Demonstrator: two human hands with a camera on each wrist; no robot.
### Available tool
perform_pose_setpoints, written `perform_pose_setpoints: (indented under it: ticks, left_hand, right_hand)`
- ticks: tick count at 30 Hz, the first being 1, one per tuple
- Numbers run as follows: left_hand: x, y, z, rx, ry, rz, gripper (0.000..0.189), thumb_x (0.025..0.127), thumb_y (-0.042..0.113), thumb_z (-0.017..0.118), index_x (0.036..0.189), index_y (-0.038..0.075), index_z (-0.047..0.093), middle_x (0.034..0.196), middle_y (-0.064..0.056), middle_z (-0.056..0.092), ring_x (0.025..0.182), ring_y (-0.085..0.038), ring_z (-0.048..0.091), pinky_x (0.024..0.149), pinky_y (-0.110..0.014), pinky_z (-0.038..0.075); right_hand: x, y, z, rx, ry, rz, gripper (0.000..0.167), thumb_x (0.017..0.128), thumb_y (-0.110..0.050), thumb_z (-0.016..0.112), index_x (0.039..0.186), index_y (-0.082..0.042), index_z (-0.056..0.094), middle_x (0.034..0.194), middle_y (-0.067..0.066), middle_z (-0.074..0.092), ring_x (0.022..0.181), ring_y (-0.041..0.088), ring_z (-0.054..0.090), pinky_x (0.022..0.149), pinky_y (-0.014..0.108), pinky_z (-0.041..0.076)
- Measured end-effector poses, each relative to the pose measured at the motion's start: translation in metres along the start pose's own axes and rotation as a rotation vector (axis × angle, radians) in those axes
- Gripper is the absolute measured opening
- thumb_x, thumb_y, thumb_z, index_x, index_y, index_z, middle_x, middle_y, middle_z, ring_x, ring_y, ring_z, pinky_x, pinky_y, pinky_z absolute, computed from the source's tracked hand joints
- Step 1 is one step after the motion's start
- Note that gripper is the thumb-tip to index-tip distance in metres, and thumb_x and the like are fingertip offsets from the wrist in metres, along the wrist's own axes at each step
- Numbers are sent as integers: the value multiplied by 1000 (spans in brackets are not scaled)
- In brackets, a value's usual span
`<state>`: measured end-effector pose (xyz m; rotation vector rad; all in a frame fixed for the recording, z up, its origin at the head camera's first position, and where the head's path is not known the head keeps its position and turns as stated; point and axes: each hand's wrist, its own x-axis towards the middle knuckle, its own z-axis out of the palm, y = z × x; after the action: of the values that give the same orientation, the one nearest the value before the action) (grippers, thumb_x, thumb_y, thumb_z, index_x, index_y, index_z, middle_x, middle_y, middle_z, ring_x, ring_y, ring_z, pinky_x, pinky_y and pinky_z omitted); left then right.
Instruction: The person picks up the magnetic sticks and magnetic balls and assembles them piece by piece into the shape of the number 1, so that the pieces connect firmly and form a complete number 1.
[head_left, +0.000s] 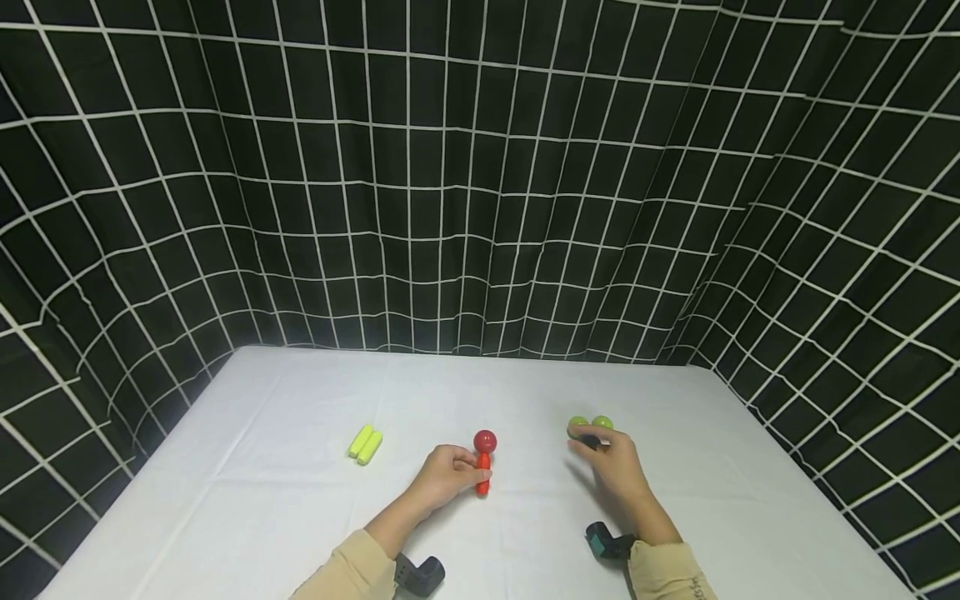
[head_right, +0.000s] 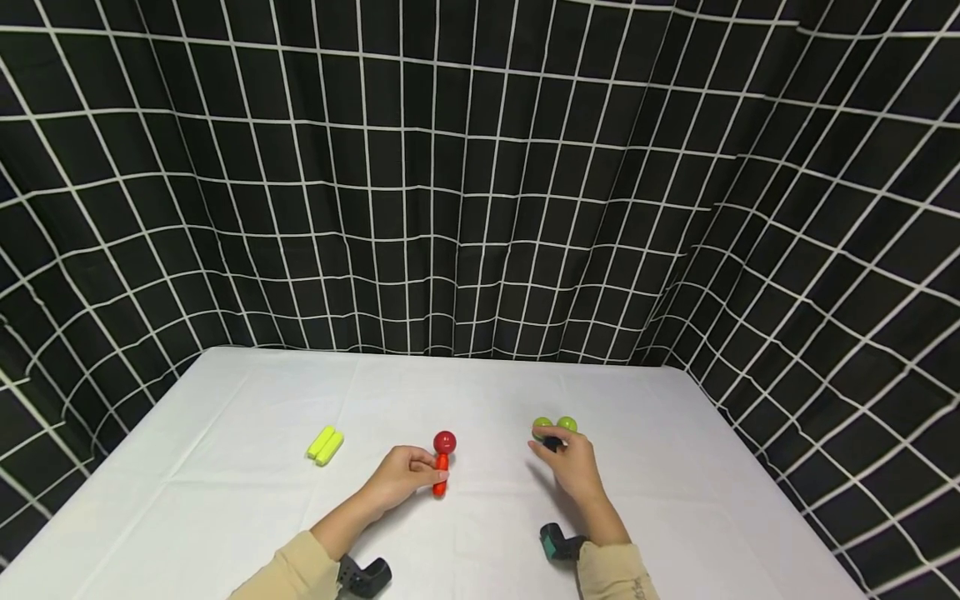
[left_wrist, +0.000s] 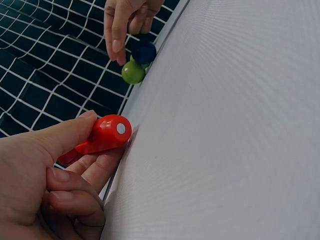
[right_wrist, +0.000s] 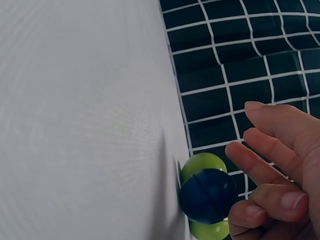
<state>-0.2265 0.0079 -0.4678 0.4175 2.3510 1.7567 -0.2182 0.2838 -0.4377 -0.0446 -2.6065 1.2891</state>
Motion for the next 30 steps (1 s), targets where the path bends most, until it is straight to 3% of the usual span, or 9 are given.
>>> perform_pose_setpoints:
  ticks: [6, 12, 21, 25, 30]
  left_hand:
    - [0, -1, 0, 0, -1, -2, 23, 77, 16, 74, 86, -3, 65, 70, -3, 66, 64, -6, 54, 57, -19, 43]
    - [1, -1, 1, -7, 0, 3, 23, 76, 15, 74, 86, -4, 65, 70, -5, 67, 64, -7, 55, 57, -20, 43]
    - [0, 0, 0, -3, -2, 0, 23, 77, 16, 74, 86, -4, 65, 70, -4, 66, 63, -7, 54, 57, -20, 43]
    - [0, 0, 0, -1, -4, -4, 23, 77, 16, 74, 86, -3, 65, 69, -3, 66, 63, -7, 54, 56, -20, 43]
    - [1, -1, 0, 11, -3, -7, 23, 78, 17, 74, 86, -3, 65, 68, -2, 65, 63, -8, 54, 56, -20, 43]
  right_hand:
    - [1, 5, -4, -51, 31, 21, 33, 82, -21, 71, 110, -3, 66, 118, 23, 60, 51, 3, 48, 49, 18, 40]
    - [4, 9, -6, -56, 59, 35, 31, 83, -16, 69, 110, -2, 66, 114, 21, 61, 40, 3, 33, 42, 18, 32]
    - [1, 10, -6, -78, 88, 62, 31, 84, -17, 67, 111, -2, 65, 127, 23, 56, 42, 4, 35, 44, 19, 36]
    - [1, 10, -7, -100, 115, 61, 29, 85, -16, 66, 110, -1, 65, 125, 23, 57, 46, 6, 38, 59, 23, 44]
    - [2, 13, -5, -129, 150, 62, 27, 86, -15, 65, 109, -2, 65, 124, 22, 58, 71, 10, 52, 83, 41, 50]
